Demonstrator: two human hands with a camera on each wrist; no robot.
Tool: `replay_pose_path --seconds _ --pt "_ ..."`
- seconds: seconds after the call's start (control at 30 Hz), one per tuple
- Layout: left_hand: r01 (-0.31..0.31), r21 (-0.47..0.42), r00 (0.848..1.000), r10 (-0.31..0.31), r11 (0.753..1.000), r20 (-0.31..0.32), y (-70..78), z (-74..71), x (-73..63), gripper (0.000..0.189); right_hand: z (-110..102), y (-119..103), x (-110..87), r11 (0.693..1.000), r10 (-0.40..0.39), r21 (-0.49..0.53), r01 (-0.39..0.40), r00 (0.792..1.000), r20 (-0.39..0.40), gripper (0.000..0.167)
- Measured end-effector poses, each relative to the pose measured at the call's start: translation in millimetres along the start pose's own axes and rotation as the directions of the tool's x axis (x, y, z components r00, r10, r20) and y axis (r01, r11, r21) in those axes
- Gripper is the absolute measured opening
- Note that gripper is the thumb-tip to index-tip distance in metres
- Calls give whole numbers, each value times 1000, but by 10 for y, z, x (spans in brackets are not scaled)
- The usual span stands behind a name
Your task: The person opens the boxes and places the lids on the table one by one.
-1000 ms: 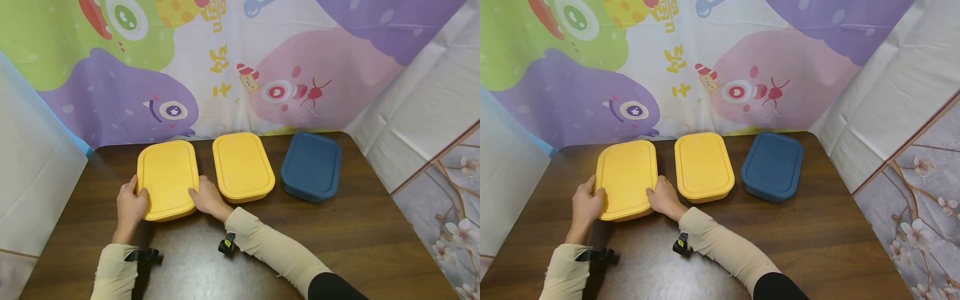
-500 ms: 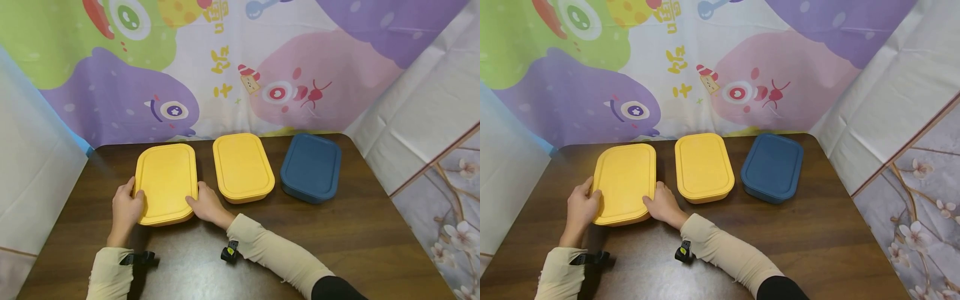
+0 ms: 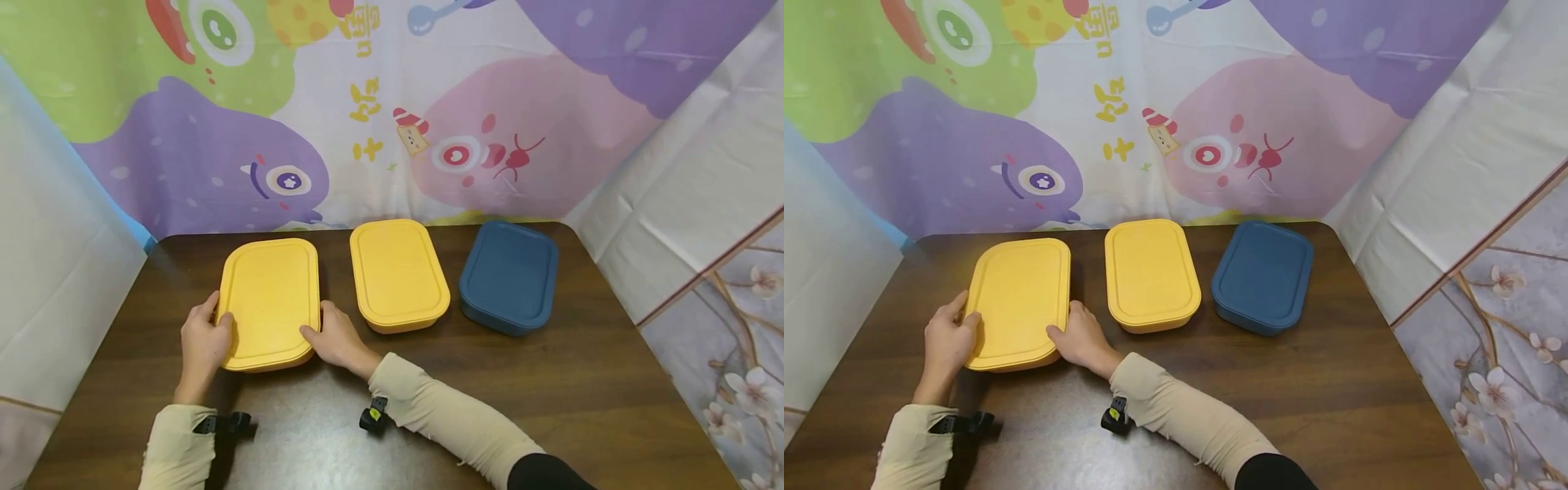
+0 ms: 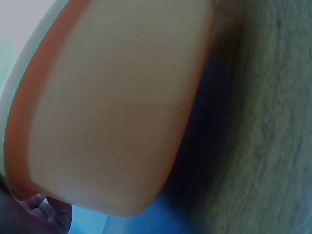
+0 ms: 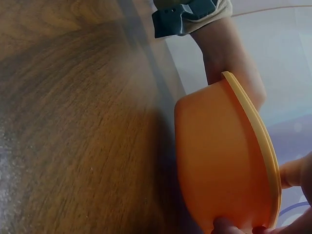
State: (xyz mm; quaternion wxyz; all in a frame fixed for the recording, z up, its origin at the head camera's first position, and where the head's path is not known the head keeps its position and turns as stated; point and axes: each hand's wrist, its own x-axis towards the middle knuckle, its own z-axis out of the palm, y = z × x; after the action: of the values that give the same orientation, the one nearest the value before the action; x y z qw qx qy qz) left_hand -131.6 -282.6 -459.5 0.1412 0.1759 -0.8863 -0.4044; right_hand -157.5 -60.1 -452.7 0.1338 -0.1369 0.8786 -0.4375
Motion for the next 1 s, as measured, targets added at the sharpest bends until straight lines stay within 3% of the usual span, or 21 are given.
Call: replay_pose_path --seconds 0.53,1.0 --pt "36 -5 999 -36 999 -16 -49 25 59 50 73 81 108 1000 -12 18 12 1000 1 53" --pt "84 -8 996 -84 996 37 -109 25 20 50 186 131 31 998 -51 25 52 998 -33 53"
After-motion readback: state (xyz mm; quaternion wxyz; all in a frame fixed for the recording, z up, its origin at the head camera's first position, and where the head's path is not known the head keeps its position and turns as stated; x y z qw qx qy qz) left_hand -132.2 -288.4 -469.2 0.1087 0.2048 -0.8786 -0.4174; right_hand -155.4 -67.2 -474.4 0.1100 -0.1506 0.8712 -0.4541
